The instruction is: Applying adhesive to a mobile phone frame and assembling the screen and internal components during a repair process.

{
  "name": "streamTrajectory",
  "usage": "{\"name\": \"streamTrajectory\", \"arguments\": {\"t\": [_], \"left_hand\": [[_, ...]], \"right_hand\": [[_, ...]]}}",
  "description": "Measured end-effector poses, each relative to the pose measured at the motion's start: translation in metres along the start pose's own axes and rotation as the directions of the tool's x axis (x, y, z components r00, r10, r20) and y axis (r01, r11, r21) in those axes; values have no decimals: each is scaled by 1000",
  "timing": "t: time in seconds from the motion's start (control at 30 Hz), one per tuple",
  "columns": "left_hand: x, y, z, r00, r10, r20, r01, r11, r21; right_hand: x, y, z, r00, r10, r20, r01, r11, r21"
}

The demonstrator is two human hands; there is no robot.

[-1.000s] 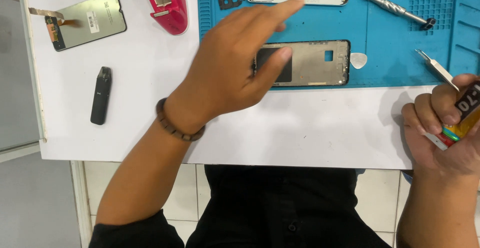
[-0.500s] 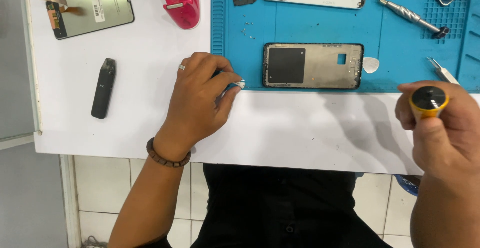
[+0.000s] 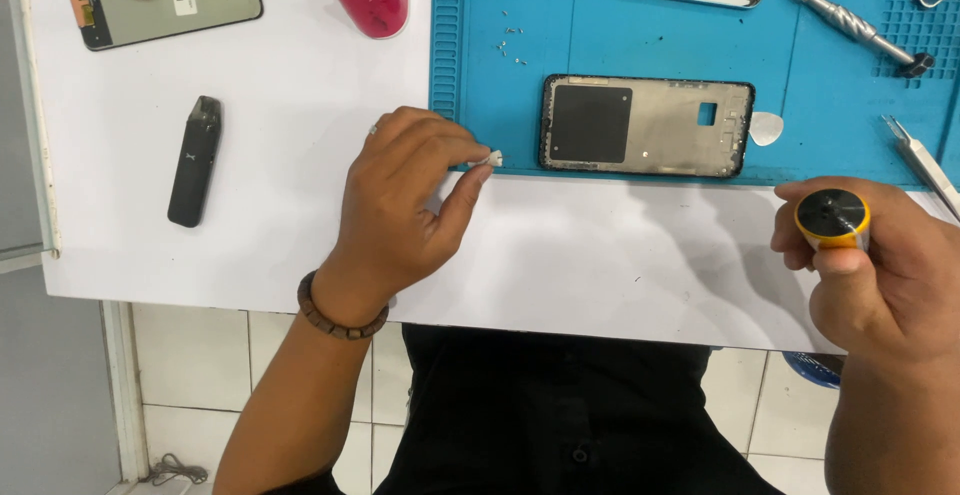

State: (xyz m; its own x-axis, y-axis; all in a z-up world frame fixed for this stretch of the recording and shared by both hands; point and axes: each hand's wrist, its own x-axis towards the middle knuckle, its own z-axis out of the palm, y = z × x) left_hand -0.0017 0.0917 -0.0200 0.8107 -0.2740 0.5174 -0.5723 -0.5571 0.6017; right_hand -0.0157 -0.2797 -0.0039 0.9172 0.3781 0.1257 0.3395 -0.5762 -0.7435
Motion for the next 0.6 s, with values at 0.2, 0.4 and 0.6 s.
{"name": "streamTrajectory", "arguments": {"t": [0.2,0.4,0.6], "left_hand": [[-1,43,7,985,-166,-46,143,939,-313],[-13,72,32,928,-373,7,283,689,-667],[-16,82,45,900,-419,119,282,352,-893]], "right_hand": [[8,-11,12,987,-145,65,155,967,-200],[13,-20,35,971,-212,112,227,964,-141],[14,-27,46,967,-246,61,251,964,-91]]}}
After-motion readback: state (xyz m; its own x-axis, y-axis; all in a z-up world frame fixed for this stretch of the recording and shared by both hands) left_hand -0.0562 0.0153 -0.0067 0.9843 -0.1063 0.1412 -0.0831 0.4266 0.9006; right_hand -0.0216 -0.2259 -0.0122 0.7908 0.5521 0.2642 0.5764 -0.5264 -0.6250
